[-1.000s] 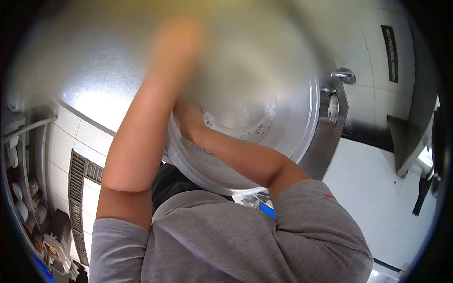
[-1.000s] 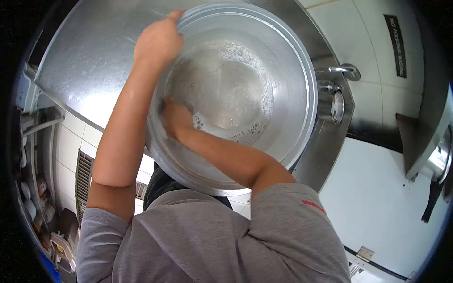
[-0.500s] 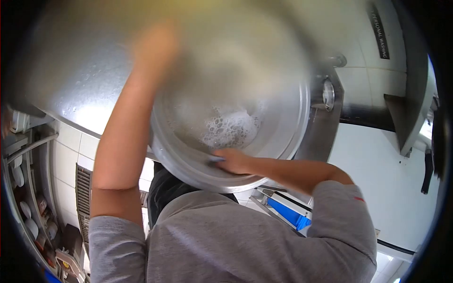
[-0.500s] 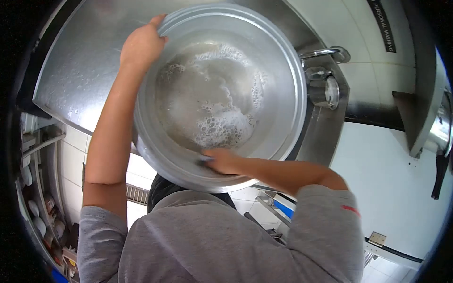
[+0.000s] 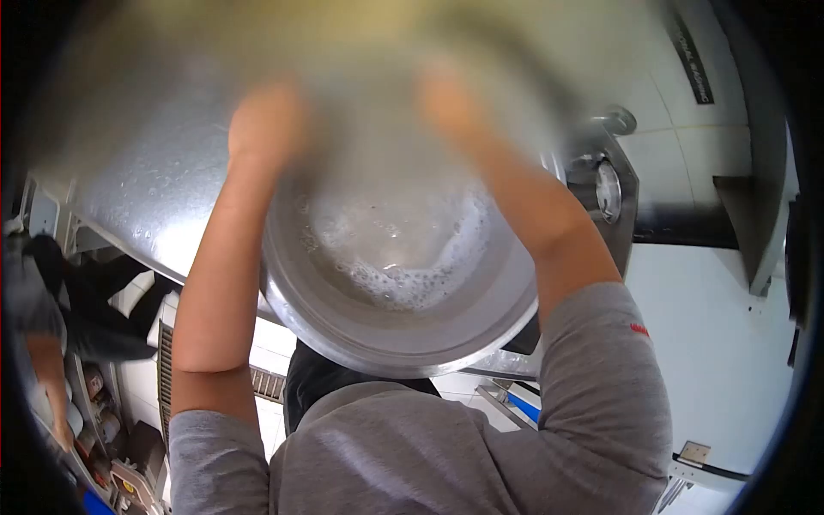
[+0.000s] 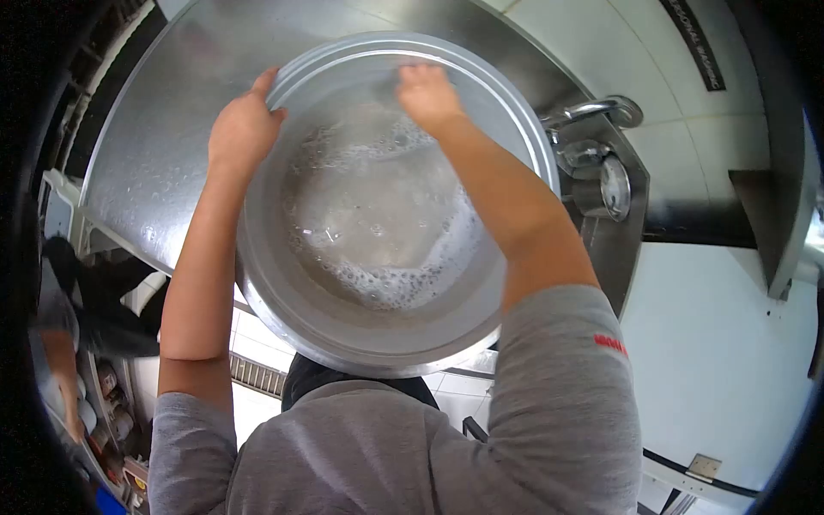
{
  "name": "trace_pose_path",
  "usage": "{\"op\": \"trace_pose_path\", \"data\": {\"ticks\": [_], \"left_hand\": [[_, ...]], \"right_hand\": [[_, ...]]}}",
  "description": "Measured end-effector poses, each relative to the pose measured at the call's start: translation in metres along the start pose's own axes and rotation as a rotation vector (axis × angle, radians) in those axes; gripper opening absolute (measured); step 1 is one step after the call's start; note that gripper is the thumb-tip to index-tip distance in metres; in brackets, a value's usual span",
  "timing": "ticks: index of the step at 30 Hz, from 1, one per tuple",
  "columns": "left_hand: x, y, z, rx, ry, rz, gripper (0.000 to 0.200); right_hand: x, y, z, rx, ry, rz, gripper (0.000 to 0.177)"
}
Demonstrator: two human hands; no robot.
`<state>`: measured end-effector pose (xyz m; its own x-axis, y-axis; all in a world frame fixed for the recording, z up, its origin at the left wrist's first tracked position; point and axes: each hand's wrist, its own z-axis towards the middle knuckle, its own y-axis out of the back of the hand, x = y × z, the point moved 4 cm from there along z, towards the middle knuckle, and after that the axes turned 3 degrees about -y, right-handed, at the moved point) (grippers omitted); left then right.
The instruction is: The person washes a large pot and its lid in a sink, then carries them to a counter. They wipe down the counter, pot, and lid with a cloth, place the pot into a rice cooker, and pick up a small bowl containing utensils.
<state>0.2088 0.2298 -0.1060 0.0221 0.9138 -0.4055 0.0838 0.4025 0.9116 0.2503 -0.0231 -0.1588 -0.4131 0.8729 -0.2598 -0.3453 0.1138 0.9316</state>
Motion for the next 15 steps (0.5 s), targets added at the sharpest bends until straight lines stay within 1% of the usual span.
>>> {"op": "trace_pose_path", "data": {"ticks": [1, 2, 3, 4, 5, 6, 7, 8, 9, 11, 12, 13, 14, 15], "left_hand": [[-0.007, 0.001, -0.001, 0.011, 0.044, 0.008, 0.056], [-0.015, 0.002, 0.001, 0.006, 0.024, 0.0, 0.056], [-0.019, 0.003, 0.005, 0.016, 0.036, -0.028, 0.056], [-0.024, 0.005, 0.01, 0.021, 0.054, -0.052, 0.056], [-0.031, 0.002, 0.017, 0.002, 0.052, -0.048, 0.056], [-0.037, -0.007, 0.026, -0.029, 0.028, 0.008, 0.057], [-0.042, -0.016, 0.036, -0.056, 0.003, 0.067, 0.057], [-0.05, -0.022, 0.044, -0.096, -0.054, 0.071, 0.058], [-0.059, -0.023, 0.051, -0.103, -0.062, 0.08, 0.058], [-0.081, -0.028, 0.063, -0.073, -0.081, 0.059, 0.057], [-0.087, -0.029, 0.074, -0.094, -0.075, 0.058, 0.057], [-0.09, -0.034, 0.083, -0.102, -0.081, 0.048, 0.057], [-0.095, -0.04, 0.087, -0.097, -0.094, 0.042, 0.057], [-0.101, -0.041, 0.091, -0.099, -0.102, 0.052, 0.057]], "right_hand": [[-0.026, 0.011, -0.026, -0.017, -0.019, 0.015, 0.018], [-0.051, 0.03, -0.052, -0.041, -0.038, 0.026, 0.02], [-0.068, 0.066, -0.08, -0.246, -0.064, 0.087, 0.026], [-0.082, 0.112, -0.102, -0.151, -0.267, 0.055, 0.031], [-0.11, 0.133, -0.132, -0.133, -0.375, -0.101, 0.034], [-0.127, 0.166, -0.162, -0.434, -0.384, -0.098, 0.034], [-0.16, 0.184, -0.184, -0.392, -0.607, -0.093, 0.035], [-0.192, 0.192, -0.204, -0.346, -0.768, -0.2, 0.036], [-0.215, 0.197, -0.222, -0.291, -0.932, -0.31, 0.038], [-0.238, 0.172, -0.244, -0.316, -0.946, -0.341, 0.037], [-0.252, 0.16, -0.241, -0.348, -0.94, -0.371, 0.037], [-0.239, 0.149, -0.224, -0.362, -0.982, 0.076, 0.035], [-0.205, 0.136, -0.201, -0.356, -1.004, 0.524, 0.034], [-0.18, 0.122, -0.183, -0.263, -1.021, 0.769, 0.03]]}}
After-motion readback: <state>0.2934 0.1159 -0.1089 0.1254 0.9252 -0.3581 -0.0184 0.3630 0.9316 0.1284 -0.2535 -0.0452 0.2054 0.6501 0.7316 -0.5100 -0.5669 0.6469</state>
